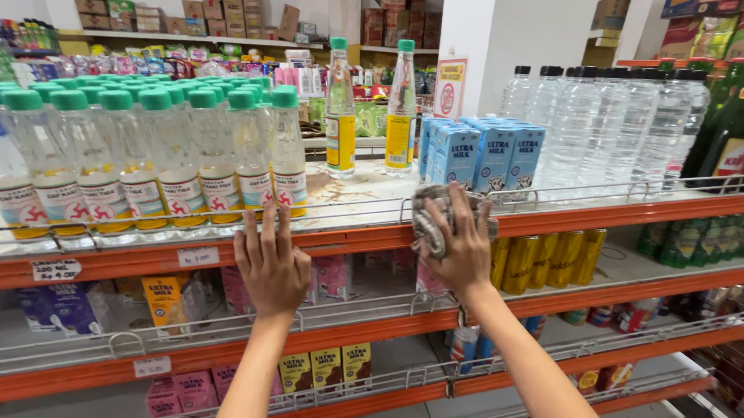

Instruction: The person wipes the supermarket shelves using a cloth, moving beverage bottles and food packages to clean the surfaces.

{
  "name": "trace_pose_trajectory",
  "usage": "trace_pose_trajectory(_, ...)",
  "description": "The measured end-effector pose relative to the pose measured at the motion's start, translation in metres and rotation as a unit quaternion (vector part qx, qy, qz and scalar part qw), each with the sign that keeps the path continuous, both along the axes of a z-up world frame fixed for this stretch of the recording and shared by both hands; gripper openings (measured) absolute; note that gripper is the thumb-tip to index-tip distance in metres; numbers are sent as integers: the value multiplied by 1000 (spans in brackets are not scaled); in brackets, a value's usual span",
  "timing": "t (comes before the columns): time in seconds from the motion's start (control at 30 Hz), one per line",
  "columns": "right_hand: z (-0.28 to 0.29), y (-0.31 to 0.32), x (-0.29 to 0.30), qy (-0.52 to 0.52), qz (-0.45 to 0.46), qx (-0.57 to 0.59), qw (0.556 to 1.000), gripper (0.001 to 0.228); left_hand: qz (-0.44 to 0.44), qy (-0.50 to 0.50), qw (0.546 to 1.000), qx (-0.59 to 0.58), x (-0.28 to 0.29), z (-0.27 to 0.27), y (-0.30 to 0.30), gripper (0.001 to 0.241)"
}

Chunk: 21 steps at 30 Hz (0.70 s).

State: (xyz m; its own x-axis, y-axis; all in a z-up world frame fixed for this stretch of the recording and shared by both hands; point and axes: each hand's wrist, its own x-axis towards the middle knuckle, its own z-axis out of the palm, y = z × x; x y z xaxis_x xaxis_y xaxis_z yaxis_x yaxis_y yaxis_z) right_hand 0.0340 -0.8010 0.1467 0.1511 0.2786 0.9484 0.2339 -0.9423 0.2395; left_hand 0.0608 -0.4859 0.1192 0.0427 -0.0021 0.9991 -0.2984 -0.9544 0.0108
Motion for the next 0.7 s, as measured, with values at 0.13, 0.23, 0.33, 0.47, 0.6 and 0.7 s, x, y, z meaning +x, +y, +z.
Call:
trace_pose_trajectory(0.13,-2,60,12,-36,65,112,991,68,1,3,1000,0,0,-1,0,65)
trace_pose_trajectory(0.23,2,126,8,-4,121,66,991,64,-5,5,1000,2,0,-1,3,64)
trace_pose_trajectory(0.33,17,156,-2,30,155,-22,987,70,-8,5,1000,6,-1,0,6,61)
trace_pose_trajectory(0.47,37,121,-6,32,104,-102,989,68,8,9,1000,14,-1,0,6,62)
trace_pose_trajectory(0.6,38,42,-13,23,2,-17,1000,69,-1,1,1000,7,0,-2,3,65)
trace_pose_trajectory(0.7,41,-1,-15,58,7,103,993,58,11,-4,1000,7,1,0,1,65)
